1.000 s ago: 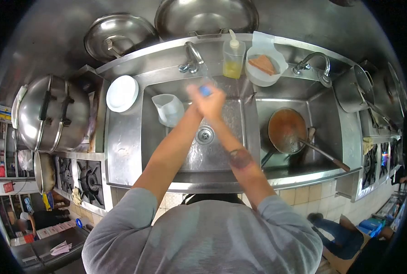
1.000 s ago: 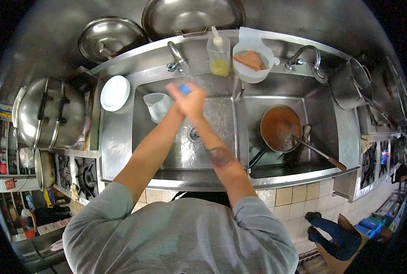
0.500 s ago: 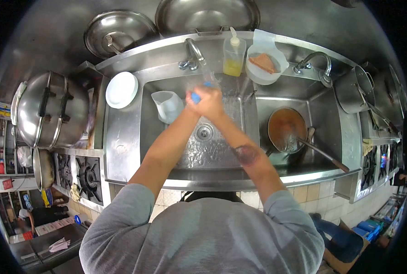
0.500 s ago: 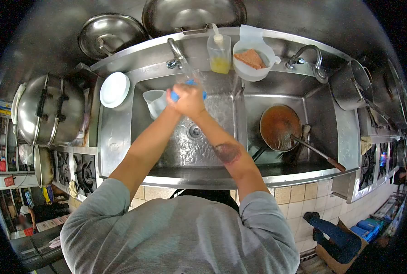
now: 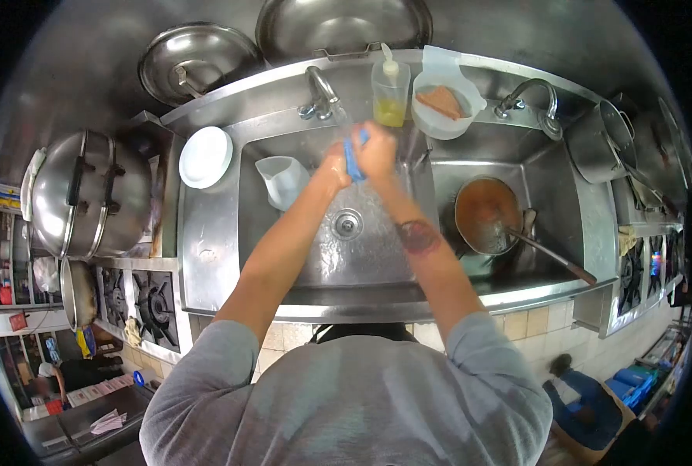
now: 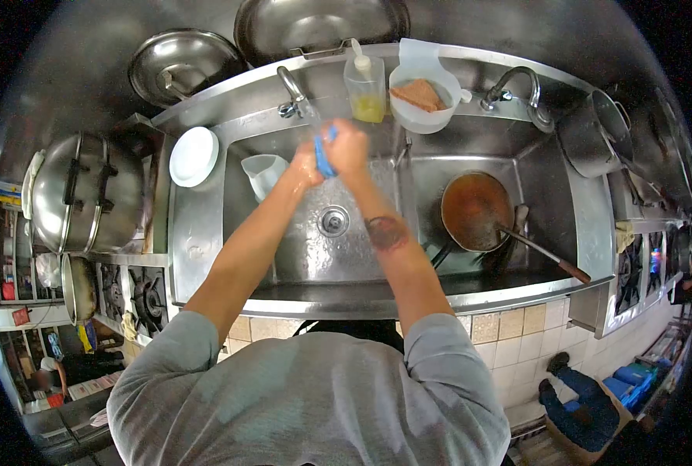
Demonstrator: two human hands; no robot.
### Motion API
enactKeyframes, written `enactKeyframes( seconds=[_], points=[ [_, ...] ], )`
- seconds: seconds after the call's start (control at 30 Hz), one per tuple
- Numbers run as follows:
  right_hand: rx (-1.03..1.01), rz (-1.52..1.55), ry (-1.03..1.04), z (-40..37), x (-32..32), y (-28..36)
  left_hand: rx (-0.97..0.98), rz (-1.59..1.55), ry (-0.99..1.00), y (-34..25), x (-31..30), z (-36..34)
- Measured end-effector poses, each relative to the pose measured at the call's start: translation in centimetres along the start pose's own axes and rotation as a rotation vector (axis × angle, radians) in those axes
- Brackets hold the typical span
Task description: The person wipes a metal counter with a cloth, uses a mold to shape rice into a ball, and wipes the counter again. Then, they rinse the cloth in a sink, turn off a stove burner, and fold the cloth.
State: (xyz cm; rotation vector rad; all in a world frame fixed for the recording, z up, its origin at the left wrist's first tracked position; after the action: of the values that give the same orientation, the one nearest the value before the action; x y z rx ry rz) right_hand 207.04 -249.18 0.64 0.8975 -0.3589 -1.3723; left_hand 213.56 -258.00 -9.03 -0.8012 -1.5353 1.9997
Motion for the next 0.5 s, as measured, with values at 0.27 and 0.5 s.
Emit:
enactKeyframes(
  seconds=[0.27, 0.5],
  points=[
    [0.590, 0.150, 0.403, -1.4, 2.1, -7.3, -0.396, 0.120, -0.052, -5.6, -0.8, 1.0],
    [0.833, 0.551, 0.648, -6.9, 2.1, -9.2, -0.504, -0.526, -0.345, -8.3, -4.4, -0.3]
  ],
)
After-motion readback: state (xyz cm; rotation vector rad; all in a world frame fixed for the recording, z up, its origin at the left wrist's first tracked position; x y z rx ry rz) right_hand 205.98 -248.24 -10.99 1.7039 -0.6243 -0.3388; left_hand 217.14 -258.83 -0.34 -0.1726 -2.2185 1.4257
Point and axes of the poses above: each hand's wrist, its own z-axis towards the middle knuckle, its own x-axis out of the palm, y = z × x, the point moved 7 cm from there along z, towards the middle knuckle, and after that the axes turned 13 degrees about -y, right-handed, at the moved point
